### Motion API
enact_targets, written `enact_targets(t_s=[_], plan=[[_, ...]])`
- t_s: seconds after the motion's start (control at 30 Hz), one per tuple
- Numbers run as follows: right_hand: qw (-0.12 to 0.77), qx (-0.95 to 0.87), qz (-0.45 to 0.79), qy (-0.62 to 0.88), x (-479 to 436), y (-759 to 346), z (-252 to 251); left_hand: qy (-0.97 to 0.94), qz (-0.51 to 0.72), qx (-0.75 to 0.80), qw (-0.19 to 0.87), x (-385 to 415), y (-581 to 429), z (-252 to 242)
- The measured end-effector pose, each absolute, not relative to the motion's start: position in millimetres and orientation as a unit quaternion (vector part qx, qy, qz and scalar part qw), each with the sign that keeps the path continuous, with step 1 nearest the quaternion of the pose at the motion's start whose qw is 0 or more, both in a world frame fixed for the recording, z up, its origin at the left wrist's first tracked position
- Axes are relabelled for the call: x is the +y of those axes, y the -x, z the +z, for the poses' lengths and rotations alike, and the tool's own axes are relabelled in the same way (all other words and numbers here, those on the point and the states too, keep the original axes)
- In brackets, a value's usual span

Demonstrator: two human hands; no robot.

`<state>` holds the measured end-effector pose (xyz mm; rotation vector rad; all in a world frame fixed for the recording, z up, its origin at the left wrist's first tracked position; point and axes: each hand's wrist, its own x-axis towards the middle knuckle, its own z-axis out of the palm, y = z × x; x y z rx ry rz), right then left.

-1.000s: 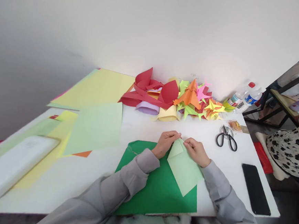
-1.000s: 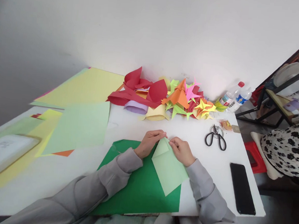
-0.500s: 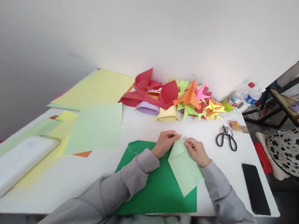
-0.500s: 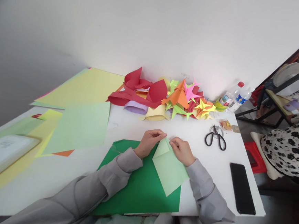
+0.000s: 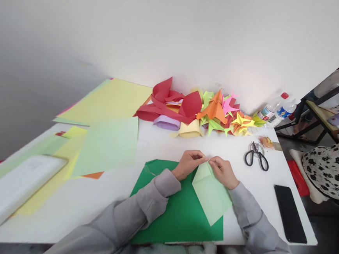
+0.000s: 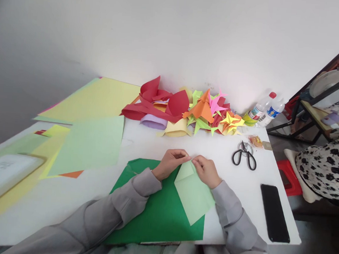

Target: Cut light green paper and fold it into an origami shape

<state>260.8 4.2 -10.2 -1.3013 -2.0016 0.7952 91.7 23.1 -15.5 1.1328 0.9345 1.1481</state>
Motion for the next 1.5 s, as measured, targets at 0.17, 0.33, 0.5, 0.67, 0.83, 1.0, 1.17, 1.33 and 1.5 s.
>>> enact_targets(t_s=[0.17,0.33,0.5,0.67,0.83,1.0,1.17,1.33,1.5], plan=[[0.299,-0.767,0.293,0.487,3.9,-260.4,-9.3,-0.498,0.493,0.387,0.599,24.3,-89.5,-15.8],[0.297,-0.767,0.298,0.485,3.9,-260.1,-8.4,-0.486,0.496,0.382,0.609,24.1,-89.5,-14.5],[0.302,-0.765,0.299,0.485,3.9,-261.0,-9.3,-0.5,0.49,0.396,0.594,24.8,-89.2,-17.1],[0.3,-0.762,0.304,0.487,4.1,-261.3,-9.5,-0.506,0.489,0.403,0.586,25.2,-88.4,-17.1],[0.307,-0.756,0.303,0.493,4.1,-261.3,-9.1,-0.497,0.492,0.404,0.59,23.6,-90.4,-14.6],[0.308,-0.754,0.307,0.491,4.3,-260.5,-9.9,-0.516,0.495,0.386,0.583,23.8,-90.3,-15.0],[0.304,-0.753,0.322,0.486,4.5,-260.4,-7.3,-0.508,0.504,0.383,0.584,24.5,-89.0,-15.6],[0.306,-0.765,0.301,0.479,4.4,-260.6,-8.0,-0.496,0.489,0.383,0.607,24.0,-89.8,-16.3],[0.299,-0.768,0.308,0.476,4.3,-260.4,-8.8,-0.532,0.465,0.37,0.604,24.8,-89.2,-18.9]])
